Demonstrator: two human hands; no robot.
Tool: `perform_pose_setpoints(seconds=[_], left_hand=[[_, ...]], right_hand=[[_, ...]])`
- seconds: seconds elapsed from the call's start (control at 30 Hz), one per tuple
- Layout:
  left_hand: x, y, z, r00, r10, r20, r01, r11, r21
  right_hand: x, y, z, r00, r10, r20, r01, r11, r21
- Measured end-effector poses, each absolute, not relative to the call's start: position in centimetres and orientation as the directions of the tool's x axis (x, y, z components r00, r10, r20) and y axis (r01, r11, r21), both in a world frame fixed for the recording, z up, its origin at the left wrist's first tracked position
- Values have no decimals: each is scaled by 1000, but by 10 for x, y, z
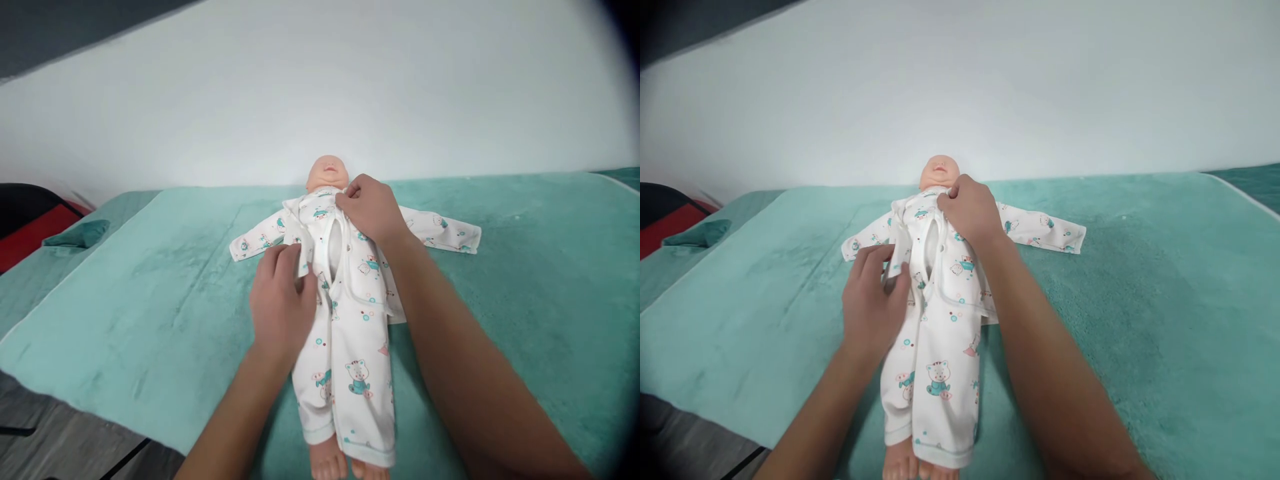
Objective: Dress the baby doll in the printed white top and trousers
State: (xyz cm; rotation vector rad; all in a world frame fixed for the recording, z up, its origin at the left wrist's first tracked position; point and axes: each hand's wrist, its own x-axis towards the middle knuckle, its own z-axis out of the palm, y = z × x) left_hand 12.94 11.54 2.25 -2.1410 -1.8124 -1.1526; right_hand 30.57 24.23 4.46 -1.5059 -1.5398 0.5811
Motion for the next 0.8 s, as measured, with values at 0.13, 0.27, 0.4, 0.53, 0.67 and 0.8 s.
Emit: perform_pose_setpoints(seconds=[0.13, 0.27, 0.4, 0.53, 0.67, 0.8], left_hand=[[129, 126, 32, -37, 682, 731, 887, -315, 339], [136, 124, 40, 75, 662, 746, 803, -483, 348], [136, 123, 44, 276, 784, 556, 688, -565, 455], [127, 154, 50, -35, 860, 510, 674, -356, 647], [123, 210, 55, -179, 884, 432, 774, -145, 616], [129, 250, 60, -119, 944, 308, 785, -101, 612]], right_hand=[[305, 244, 44, 149, 942, 301, 544, 176, -820], [305, 246, 43, 175, 936, 304, 522, 173, -835], [306, 248, 41, 169, 938, 304, 499, 184, -847], [305, 249, 40, 169, 945, 281, 480, 170, -860], [304, 250, 40, 217, 926, 309, 458, 183, -870], [307, 248, 44, 278, 891, 358, 439, 214, -873]])
